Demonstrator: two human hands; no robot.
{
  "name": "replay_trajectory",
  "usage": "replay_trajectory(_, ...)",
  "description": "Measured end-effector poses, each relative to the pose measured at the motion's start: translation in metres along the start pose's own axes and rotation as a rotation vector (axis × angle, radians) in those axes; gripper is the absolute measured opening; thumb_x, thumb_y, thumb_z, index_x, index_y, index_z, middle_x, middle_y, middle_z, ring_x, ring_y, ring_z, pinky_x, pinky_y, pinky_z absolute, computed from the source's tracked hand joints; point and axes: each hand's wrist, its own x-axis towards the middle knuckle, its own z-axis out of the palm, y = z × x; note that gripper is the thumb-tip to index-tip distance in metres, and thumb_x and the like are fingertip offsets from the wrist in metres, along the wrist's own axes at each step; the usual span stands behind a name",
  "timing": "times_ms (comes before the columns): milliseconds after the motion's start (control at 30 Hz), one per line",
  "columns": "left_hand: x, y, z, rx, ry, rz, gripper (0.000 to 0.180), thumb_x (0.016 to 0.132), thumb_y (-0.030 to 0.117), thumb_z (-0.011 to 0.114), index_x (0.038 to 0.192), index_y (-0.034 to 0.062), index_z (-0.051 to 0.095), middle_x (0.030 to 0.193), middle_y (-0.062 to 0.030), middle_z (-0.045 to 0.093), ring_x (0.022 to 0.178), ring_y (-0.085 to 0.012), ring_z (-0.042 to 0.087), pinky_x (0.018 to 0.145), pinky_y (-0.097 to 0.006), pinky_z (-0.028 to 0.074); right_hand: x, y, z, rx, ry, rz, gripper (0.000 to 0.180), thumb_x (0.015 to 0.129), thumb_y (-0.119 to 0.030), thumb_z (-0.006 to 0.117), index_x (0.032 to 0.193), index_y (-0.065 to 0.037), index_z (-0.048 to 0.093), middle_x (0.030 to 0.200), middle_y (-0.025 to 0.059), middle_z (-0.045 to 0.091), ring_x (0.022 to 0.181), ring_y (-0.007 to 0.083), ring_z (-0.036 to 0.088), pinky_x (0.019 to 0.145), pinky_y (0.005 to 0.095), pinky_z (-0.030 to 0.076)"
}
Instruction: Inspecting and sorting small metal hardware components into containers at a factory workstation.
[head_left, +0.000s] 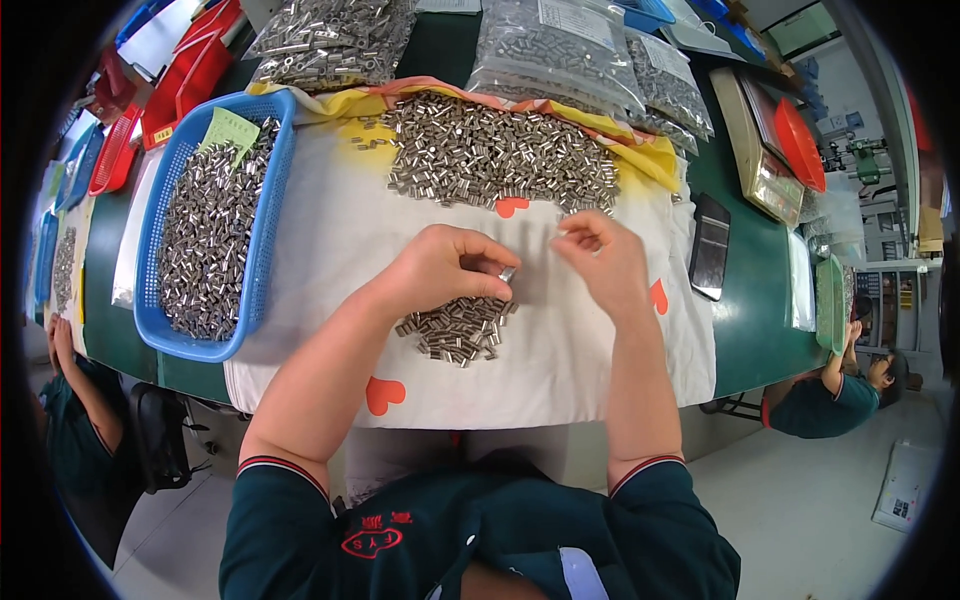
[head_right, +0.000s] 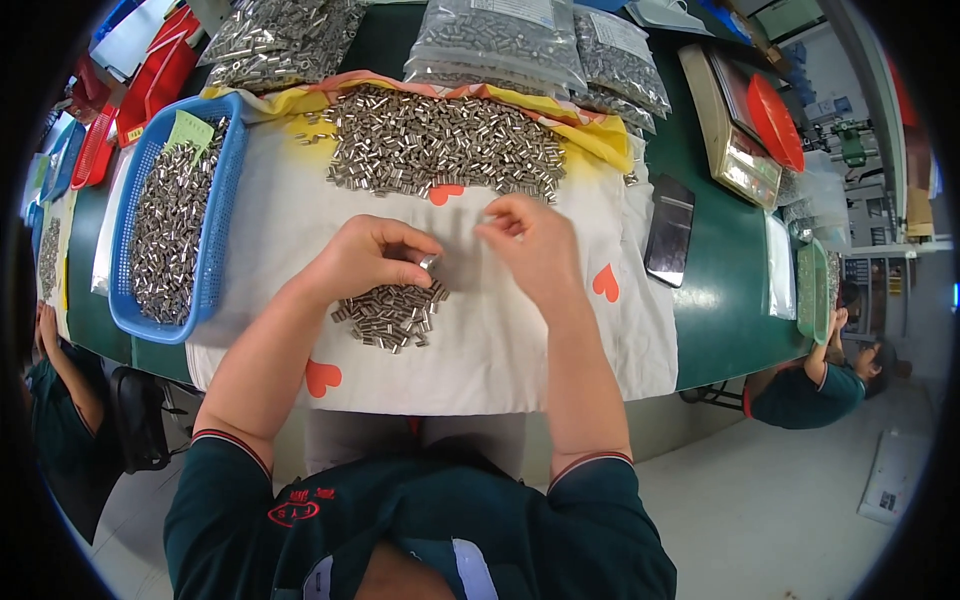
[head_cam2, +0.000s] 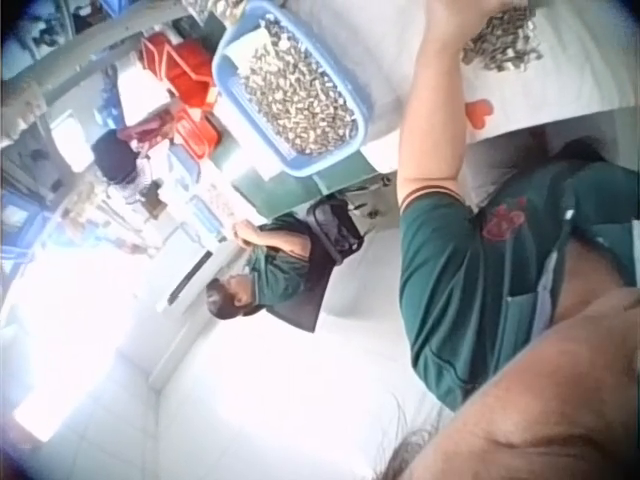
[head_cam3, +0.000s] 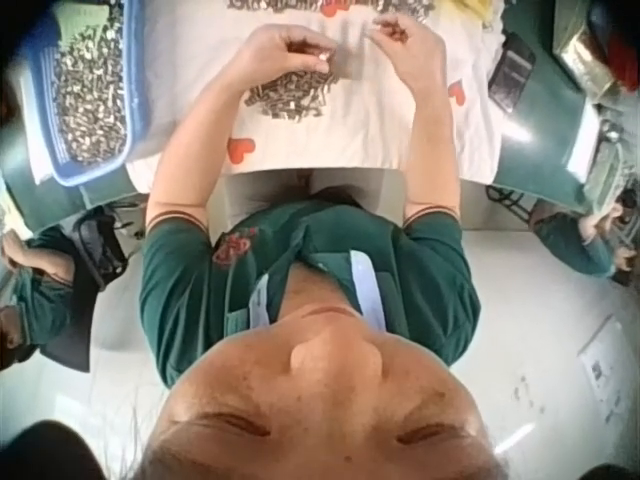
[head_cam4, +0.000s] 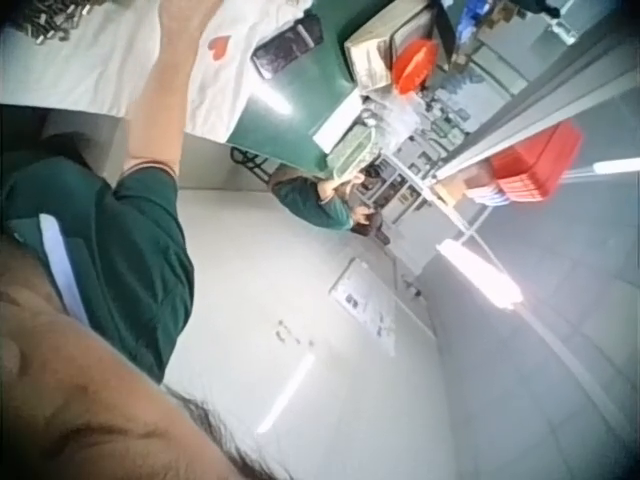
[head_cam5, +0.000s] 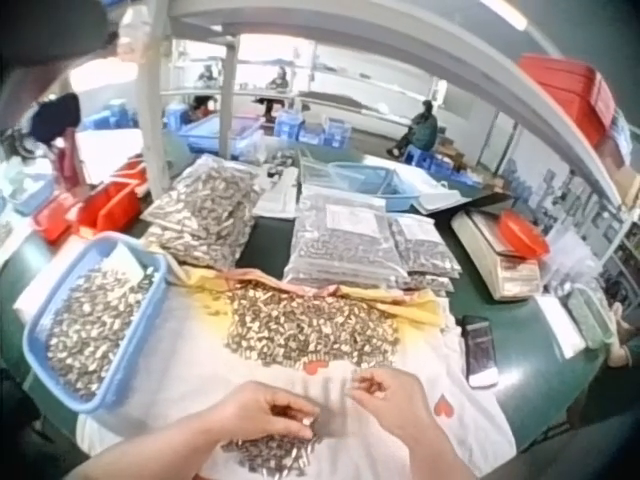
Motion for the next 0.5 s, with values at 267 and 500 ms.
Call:
replay_trajectory(267, 0.002, -0.004, -0.002, -0.088, -0.078, 0.019, 0.028, 0.069, -0.001, 0.069, 0.095, -0.0012, 0.061, 0.083, -0.0026, 0.062, 0.074, -0.0063, 0.056, 0.067, -0.020, 0.046, 0.025, 0.018, 0.004, -0.587, 0.064, -0.235, 0.012, 0.071, -0.005, 0.055, 0.081, -0.005, 0.061, 0.077, 0.0104, 0.059, 0.075, 0.0258, 0.055, 0.070, 0.0370, 0.044)
replay_trajectory(500, 0.006, -0.009, -0.005, -0.222, -0.064, 0.007, 0.027, 0.072, 0.003, 0.067, 0.098, -0.0011, 0.060, 0.084, -0.0033, 0.062, 0.075, -0.0067, 0.057, 0.067, -0.020, 0.047, 0.014, 0.020, 0.018, -0.688, 0.141, -0.316, 0.008, 0.069, -0.002, 0.055, 0.075, -0.004, 0.060, 0.074, 0.0099, 0.056, 0.071, 0.0251, 0.055, 0.069, 0.0345, 0.044)
